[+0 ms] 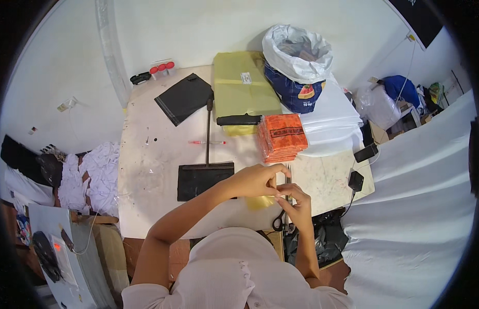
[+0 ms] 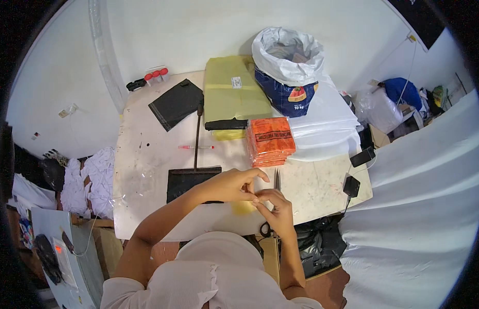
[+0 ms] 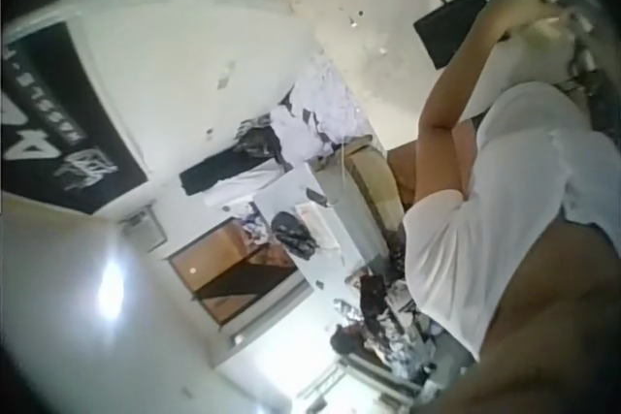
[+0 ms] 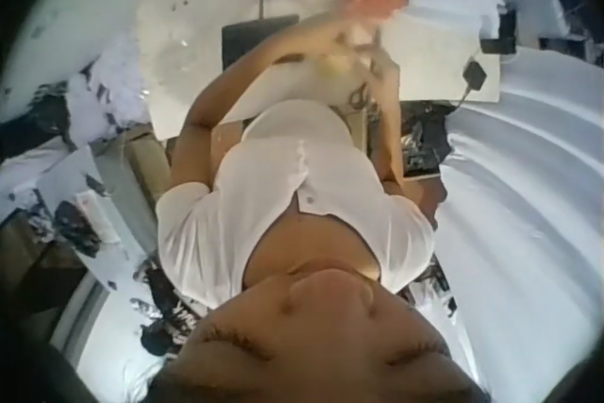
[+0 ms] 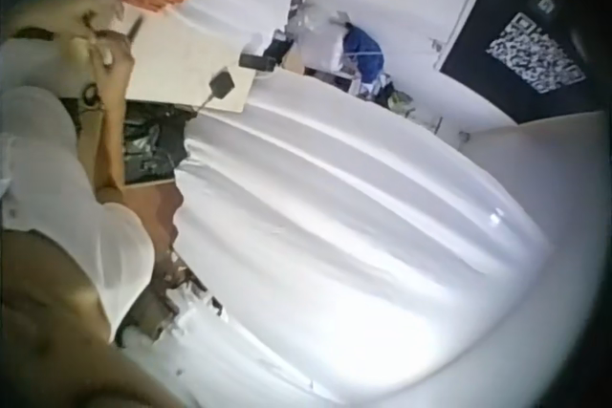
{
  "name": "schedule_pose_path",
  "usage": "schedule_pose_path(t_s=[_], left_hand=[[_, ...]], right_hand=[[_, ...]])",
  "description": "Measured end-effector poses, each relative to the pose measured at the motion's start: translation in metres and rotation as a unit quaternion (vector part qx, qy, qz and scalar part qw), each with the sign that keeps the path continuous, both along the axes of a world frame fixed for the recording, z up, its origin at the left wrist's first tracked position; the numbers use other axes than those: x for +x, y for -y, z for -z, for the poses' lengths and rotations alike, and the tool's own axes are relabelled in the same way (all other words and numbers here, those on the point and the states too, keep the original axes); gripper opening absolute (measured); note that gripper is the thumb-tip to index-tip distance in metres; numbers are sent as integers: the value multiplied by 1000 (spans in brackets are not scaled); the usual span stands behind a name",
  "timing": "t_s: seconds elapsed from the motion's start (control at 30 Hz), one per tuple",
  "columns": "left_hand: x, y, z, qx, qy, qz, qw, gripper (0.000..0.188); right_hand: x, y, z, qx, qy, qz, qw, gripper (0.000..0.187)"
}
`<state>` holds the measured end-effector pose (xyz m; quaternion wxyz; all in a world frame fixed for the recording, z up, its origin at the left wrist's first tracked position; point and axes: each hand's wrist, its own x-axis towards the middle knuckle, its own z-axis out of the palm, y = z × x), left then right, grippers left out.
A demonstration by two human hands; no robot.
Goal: Taping and sealing black envelopes for shipping at a workstation.
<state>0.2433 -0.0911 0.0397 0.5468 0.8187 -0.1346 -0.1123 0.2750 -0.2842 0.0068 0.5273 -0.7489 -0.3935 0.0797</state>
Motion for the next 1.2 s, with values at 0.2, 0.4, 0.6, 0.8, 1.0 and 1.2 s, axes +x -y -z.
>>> schedule_pose_path(t_s=[0.2,0.4,0.6,0.8,1.0,1.2], left_hand=[[6,-12,42,-110,-61,60,990,42],[-3,-22,64,-147,-105,75,981,40],[-13,-1,73,-144,43,-28,988,23],[-14,-3,62,-178,15,-50,983,12],[-17,2,56,-253,-19,-52,966,12],[-19,25,43,-76,115,-76,987,12]], right_hand=[[-4,-4,10,33,-48,39,998,7],[-2,-2,11,76,-121,62,988,4],[-1,1,11,85,-130,47,987,6],[2,4,5,105,-158,35,981,7],[22,17,10,75,-185,-51,979,14],[31,26,60,345,-443,-126,818,42]])
